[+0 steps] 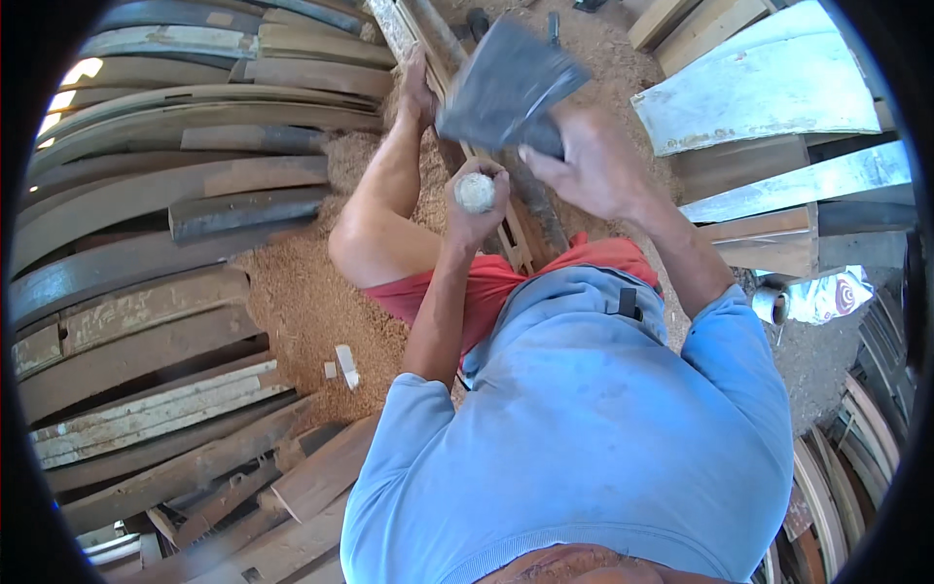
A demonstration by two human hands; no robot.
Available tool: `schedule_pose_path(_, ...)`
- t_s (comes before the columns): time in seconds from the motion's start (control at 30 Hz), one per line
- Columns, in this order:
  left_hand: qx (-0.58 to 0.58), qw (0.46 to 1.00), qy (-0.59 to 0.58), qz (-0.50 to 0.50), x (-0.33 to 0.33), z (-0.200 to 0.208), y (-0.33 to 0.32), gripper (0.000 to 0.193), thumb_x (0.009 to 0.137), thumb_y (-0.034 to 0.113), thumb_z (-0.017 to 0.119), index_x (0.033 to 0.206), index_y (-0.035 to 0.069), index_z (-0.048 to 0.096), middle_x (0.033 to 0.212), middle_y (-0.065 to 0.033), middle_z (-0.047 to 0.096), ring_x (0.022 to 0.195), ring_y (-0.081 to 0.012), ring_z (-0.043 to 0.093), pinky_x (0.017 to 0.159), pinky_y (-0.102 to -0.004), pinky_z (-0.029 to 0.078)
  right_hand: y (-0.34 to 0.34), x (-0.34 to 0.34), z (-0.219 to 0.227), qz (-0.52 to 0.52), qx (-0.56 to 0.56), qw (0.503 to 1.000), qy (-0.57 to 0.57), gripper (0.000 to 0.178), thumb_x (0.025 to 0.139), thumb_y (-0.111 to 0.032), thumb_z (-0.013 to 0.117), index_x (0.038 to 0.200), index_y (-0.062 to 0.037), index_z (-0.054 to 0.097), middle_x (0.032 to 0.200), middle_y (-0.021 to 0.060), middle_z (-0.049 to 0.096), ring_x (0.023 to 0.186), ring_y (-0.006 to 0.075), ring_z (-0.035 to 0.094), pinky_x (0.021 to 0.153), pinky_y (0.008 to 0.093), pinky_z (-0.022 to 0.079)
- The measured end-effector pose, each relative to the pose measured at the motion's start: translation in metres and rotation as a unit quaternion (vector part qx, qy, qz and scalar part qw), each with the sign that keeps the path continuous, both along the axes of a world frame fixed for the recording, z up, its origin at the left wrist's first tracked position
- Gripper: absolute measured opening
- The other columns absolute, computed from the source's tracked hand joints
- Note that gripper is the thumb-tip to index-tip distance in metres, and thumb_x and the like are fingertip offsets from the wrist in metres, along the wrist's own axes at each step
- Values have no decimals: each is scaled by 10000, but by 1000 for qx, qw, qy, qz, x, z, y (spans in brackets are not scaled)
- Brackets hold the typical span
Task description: The person uses an adze and a small draw-knife to shave and shape the surface of a long piece of wood while holding it in place with their foot.
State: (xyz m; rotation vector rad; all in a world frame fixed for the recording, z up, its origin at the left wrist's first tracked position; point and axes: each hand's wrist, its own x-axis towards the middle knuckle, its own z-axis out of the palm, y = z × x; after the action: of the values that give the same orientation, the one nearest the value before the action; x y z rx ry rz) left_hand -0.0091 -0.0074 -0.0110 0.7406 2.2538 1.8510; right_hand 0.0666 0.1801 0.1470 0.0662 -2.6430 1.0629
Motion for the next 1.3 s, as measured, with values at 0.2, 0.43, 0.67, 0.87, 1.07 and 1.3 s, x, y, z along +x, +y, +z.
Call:
schedule_pose_path(0.2, 47, 999, -2, -10, -1, 2, 1, 69, 893, 66, 693, 939, 37, 650, 795, -11, 647, 728, -82, 598, 678, -250, 504, -15, -8, -17, -25, 84, 995, 41, 297, 870, -260, 706, 1034, -13, 688, 757, 219, 683, 673, 397, 670, 643, 432, 543)
schedule_pose_path(0.43, 34, 998, -49, 20, 3, -36, -16, 110, 887, 89, 711, 965, 25, 664, 813, -15, 657, 714, -90, 598, 660, -257, 498, -18, -6, 24, 56, -14, 996, 72, 225, 834, -187, 689, 999, -34, 681, 803, 194, 699, 743, 393, 698, 703, 455, 554)
schedule_pose_path(0.67, 13, 999, 37, 3, 3, -9, -10, 169, 873, 116, 735, 999, 31, 660, 839, -22, 672, 739, -102, 614, 688, -262, 509, -13, -10, -4, 87, 157, 983, -31, 263, 766, -133, 717, 1001, -22, 672, 797, 136, 700, 712, 352, 676, 689, 441, 533)
schedule_pose_path(0.87, 10, 999, -29, 14, 6, -23, -9, 212, 873, 104, 735, 1049, 1, 678, 935, -53, 726, 817, -105, 665, 721, -286, 536, -12, -2, -12, 73, 71, 993, -56, 398, 783, -213, 700, 1110, -5, 603, 801, 233, 682, 772, 441, 679, 723, 517, 537)
schedule_pose_path(1.07, 63, 995, 68, 25, -7, -20, -6, 196, 844, 51, 735, 1033, 31, 689, 912, -57, 718, 820, -119, 665, 730, -296, 537, -6, -7, -48, 109, 73, 984, -122, 335, 785, -172, 688, 1055, 20, 635, 829, 252, 682, 764, 426, 683, 753, 503, 541)
schedule_pose_path(1.3, 39, 961, -213, 171, -88, -6, 29, 93, 862, 42, 719, 940, 46, 669, 821, -12, 667, 725, -87, 621, 660, -280, 522, -15, 22, -57, 62, -383, 907, -163, 220, 822, -158, 745, 917, -12, 611, 708, 76, 629, 583, 145, 600, 590, 310, 516)
